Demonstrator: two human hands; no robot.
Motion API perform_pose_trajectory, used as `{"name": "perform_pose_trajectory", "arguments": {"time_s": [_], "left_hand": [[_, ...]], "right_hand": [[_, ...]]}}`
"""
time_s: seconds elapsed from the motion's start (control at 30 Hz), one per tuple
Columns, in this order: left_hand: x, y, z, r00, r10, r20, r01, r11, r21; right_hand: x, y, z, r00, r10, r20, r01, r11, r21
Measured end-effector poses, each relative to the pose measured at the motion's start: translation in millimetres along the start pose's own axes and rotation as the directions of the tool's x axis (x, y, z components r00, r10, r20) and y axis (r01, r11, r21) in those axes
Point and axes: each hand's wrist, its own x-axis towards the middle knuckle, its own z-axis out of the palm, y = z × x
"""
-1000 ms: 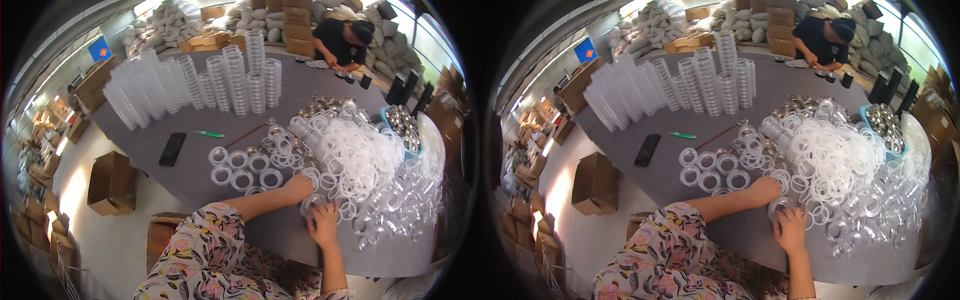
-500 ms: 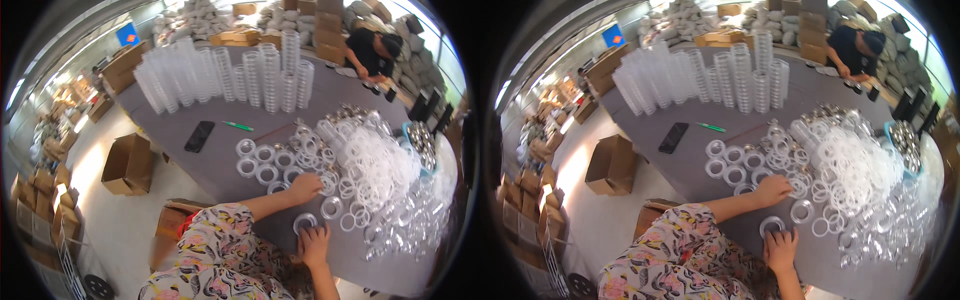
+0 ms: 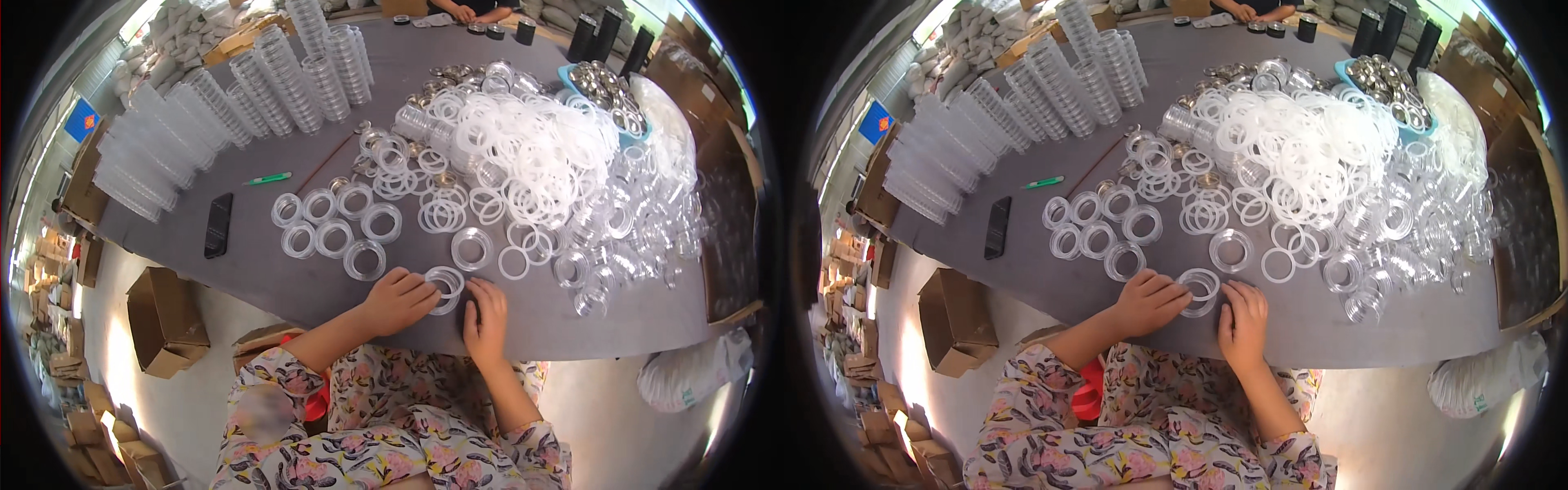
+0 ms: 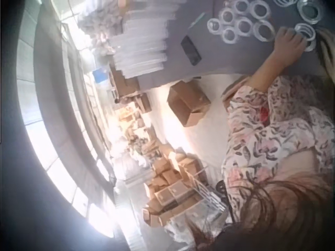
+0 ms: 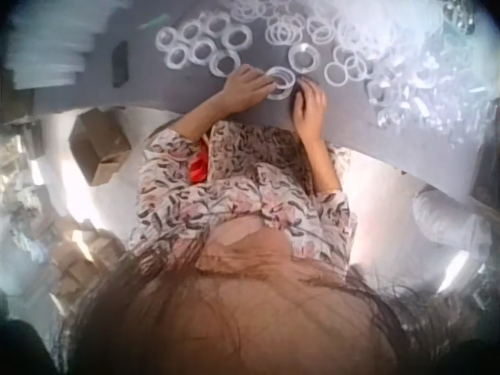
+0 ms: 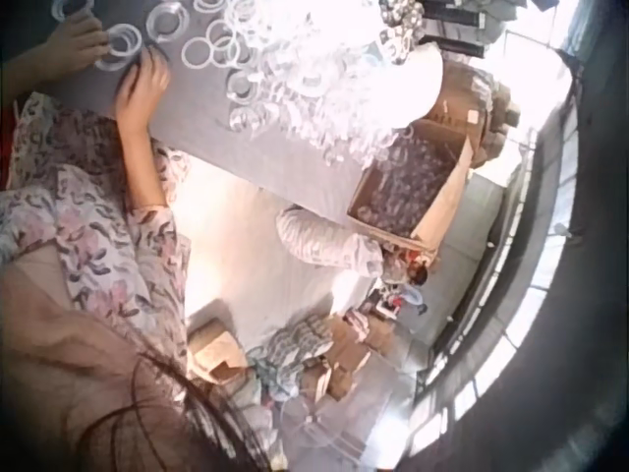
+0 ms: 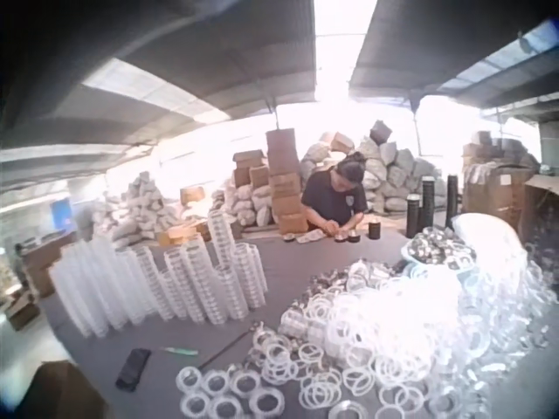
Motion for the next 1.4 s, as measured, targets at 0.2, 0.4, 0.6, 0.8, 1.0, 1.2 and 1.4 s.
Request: {"name": "perform_pose_trajectory", "arguments": {"time_s": [0.2,0.4,0.6,0.8,1.0,1.2,1.4], "left_hand": [[-13.2,3.7,-7.7,0.994,0.008,0.112,-0.007,1.0,-0.015],[-1.8,4.3,-18.0,0.974,-0.214,0.076,0.226,0.941,-0.253],[7.8,-0.2,-11.4,0.403,-0.663,0.631,0.721,-0.195,-0.665],[2.2,0.9,-5.1,0.411,-0.683,0.605,0.822,-0.01,-0.57],[11.2,-2.7,-5.4,0.674,-0.659,0.335,0.738,0.574,-0.355],[46.6,-63.2,55.6,0.878,-0.444,0.178,0.474,0.858,-0.199],[50.3,-73.5,77.5,0.827,-0.333,0.454,0.342,0.937,0.065]], "right_hand": [[1.4,3.2,2.0,1.0,-0.007,-0.001,0.007,1.0,0.015],[-0.1,1.2,1.2,0.999,-0.008,-0.033,0.008,1.0,-0.013],[0.3,3.4,1.7,0.998,-0.02,-0.066,0.02,1.0,0.002],[0.0,5.9,2.4,0.998,-0.009,-0.062,0.012,0.999,0.035],[7.2,-10.1,-9.0,0.959,-0.238,0.153,0.236,0.971,0.037],[8.5,-6.0,-6.6,0.974,-0.191,0.122,0.191,0.982,0.012],[4.5,-4.4,-5.1,0.979,-0.191,0.067,0.19,0.981,0.027]]}}
